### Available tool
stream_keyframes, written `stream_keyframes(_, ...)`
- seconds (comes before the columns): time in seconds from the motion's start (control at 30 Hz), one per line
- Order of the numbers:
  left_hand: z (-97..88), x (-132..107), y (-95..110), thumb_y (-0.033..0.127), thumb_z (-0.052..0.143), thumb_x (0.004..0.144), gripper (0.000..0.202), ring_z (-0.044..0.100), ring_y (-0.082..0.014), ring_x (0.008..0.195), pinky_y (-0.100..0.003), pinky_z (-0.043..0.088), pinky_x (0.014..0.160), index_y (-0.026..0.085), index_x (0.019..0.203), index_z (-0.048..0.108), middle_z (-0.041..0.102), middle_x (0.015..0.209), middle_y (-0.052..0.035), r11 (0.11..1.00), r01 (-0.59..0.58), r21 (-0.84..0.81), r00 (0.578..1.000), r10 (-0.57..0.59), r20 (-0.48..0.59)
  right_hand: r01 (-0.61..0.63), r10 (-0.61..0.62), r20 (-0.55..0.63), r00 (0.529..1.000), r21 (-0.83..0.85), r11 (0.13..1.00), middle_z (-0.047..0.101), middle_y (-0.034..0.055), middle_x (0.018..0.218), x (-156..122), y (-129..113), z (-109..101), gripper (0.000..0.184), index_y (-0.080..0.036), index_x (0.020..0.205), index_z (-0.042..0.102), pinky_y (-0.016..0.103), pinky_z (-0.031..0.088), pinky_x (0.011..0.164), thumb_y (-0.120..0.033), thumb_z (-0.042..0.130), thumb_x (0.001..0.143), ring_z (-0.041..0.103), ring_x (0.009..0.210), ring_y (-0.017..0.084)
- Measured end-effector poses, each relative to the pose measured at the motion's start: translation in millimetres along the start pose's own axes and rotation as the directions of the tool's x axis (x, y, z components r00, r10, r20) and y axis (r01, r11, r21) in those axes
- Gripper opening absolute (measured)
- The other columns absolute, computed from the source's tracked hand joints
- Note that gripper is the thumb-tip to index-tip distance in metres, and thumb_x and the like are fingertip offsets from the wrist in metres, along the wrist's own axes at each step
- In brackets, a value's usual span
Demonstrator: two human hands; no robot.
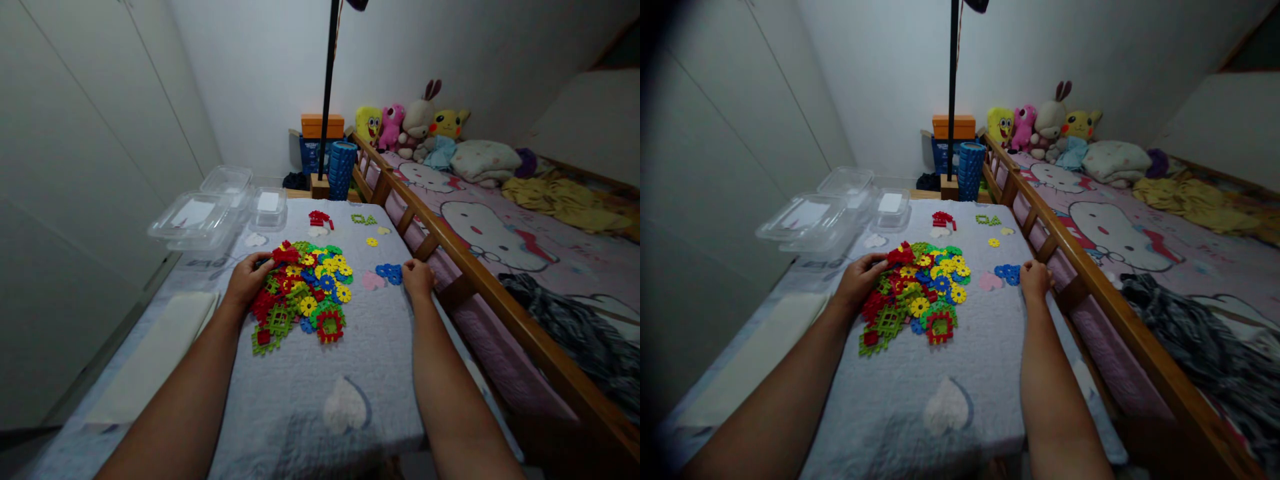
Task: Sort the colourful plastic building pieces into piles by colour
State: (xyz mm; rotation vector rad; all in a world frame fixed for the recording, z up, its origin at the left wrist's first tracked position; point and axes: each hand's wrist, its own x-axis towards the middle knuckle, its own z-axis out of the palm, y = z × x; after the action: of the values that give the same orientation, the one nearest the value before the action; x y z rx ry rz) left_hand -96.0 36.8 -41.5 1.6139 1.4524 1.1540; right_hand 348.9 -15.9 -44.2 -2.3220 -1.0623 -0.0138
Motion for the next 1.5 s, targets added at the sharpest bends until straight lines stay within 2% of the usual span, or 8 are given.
stream_keyframes(0.13, 0.7, -0.4, -0.1, 0.057, 0.068, 0.075, 0.051, 0.069, -0.0263, 0.094, -0.035, 0.054, 0.086, 0.018, 0.107, 0.077, 0.078, 0.101, -0.0080, 1.000, 0.012, -0.024, 1.000, -0.011, 0.003, 0.077, -0.073, -0.097, 0.993, 0.043, 0.996, 0.067, 0.0154, 0.107, -5.6, -7.4, -0.8, 0.027, -0.020, 0.092, 0.078, 0.056, 0.039, 0.098, -0.024, 0.054, 0.079, 0.054, 0.108, 0.034)
stream_keyframes(0.23, 1.2, 0.0, -1.9, 0.058, 0.069, 0.075, 0.051, 0.070, -0.0263, 0.094, -0.035, 0.054, 0.085, 0.018, 0.107, 0.076, 0.078, 0.101, -0.0084, 0.999, 0.018, -0.033, 1.000, -0.018, 0.000, 0.243, -0.230, -0.137, 0.964, 0.087, 0.966, 0.067, 0.0152, 0.113, -18.1, -26.1, 0.3, 0.028, -0.020, 0.097, 0.076, 0.052, 0.038, 0.099, -0.026, 0.052, 0.084, 0.051, 0.112, 0.034)
stream_keyframes(0.43, 1.1, 0.8, -2.4, 0.058, 0.069, 0.075, 0.051, 0.069, -0.0262, 0.094, -0.035, 0.054, 0.084, 0.018, 0.107, 0.077, 0.078, 0.102, -0.0082, 1.000, 0.006, -0.025, 1.000, -0.007, -0.003, 0.545, -0.569, 0.122, 0.813, 0.181, 0.818, 0.069, 0.0102, 0.129, -58.7, -76.1, 12.1, 0.034, -0.020, 0.116, 0.073, 0.043, 0.035, 0.104, -0.029, 0.048, 0.095, 0.050, 0.120, 0.029)
stream_keyframes(0.53, 1.1, 0.1, -0.3, 0.058, 0.069, 0.075, 0.050, 0.069, -0.0262, 0.093, -0.035, 0.055, 0.084, 0.018, 0.105, 0.077, 0.078, 0.099, -0.0079, 1.000, 0.006, -0.025, 1.000, -0.006, -0.005, 0.590, -0.616, 0.235, 0.752, 0.179, 0.787, 0.066, 0.0094, 0.137, -73.1, -89.4, 16.2, 0.036, -0.021, 0.125, 0.071, 0.042, 0.034, 0.103, -0.028, 0.050, 0.096, 0.048, 0.124, 0.029)
stream_keyframes(0.7, 1.3, -1.1, 1.6, 0.058, 0.069, 0.074, 0.051, 0.069, -0.0263, 0.093, -0.035, 0.055, 0.083, 0.018, 0.106, 0.077, 0.078, 0.097, -0.0076, 0.999, 0.024, -0.035, 1.000, -0.024, -0.004, 0.616, -0.619, 0.325, 0.715, 0.125, 0.777, 0.066, 0.0100, 0.133, -80.2, -91.9, 17.0, 0.031, -0.022, 0.120, 0.072, 0.042, 0.034, 0.102, -0.030, 0.056, 0.093, 0.048, 0.123, 0.030)
stream_keyframes(0.93, 1.0, -0.2, 1.2, 0.056, 0.068, 0.075, 0.050, 0.069, -0.0266, 0.094, -0.035, 0.054, 0.084, 0.018, 0.106, 0.076, 0.078, 0.100, -0.0077, 0.999, 0.023, -0.031, 1.000, -0.023, 0.001, 0.582, -0.606, 0.294, 0.739, 0.174, 0.794, 0.068, 0.0117, 0.120, -78.7, -89.6, 17.9, 0.029, -0.019, 0.114, 0.069, 0.040, 0.037, 0.099, -0.029, 0.063, 0.088, 0.052, 0.116, 0.029)
stream_keyframes(1.23, 1.0, -1.0, 0.1, 0.056, 0.069, 0.075, 0.050, 0.069, -0.0261, 0.093, -0.034, 0.055, 0.083, 0.019, 0.107, 0.077, 0.078, 0.097, -0.0069, 1.000, 0.014, -0.027, 1.000, -0.014, -0.002, 0.470, -0.582, 0.237, 0.778, 0.395, 0.789, 0.071, 0.0052, 0.091, -75.0, -84.2, 14.7, 0.010, -0.022, 0.086, 0.064, 0.036, 0.043, 0.091, -0.026, 0.055, 0.086, 0.060, 0.095, 0.023)
stream_keyframes(1.5, 1.2, 0.4, -1.3, 0.059, 0.068, 0.074, 0.053, 0.069, -0.0264, 0.092, -0.035, 0.054, 0.083, 0.018, 0.106, 0.076, 0.077, 0.099, -0.0082, 0.999, 0.030, -0.028, 1.000, -0.030, 0.004, 0.329, -0.426, 0.086, 0.901, 0.508, 0.796, 0.070, 0.0041, 0.083, -31.7, -82.9, 19.4, 0.014, -0.020, 0.080, 0.064, 0.033, 0.047, 0.082, -0.031, 0.055, 0.080, 0.062, 0.081, 0.021)
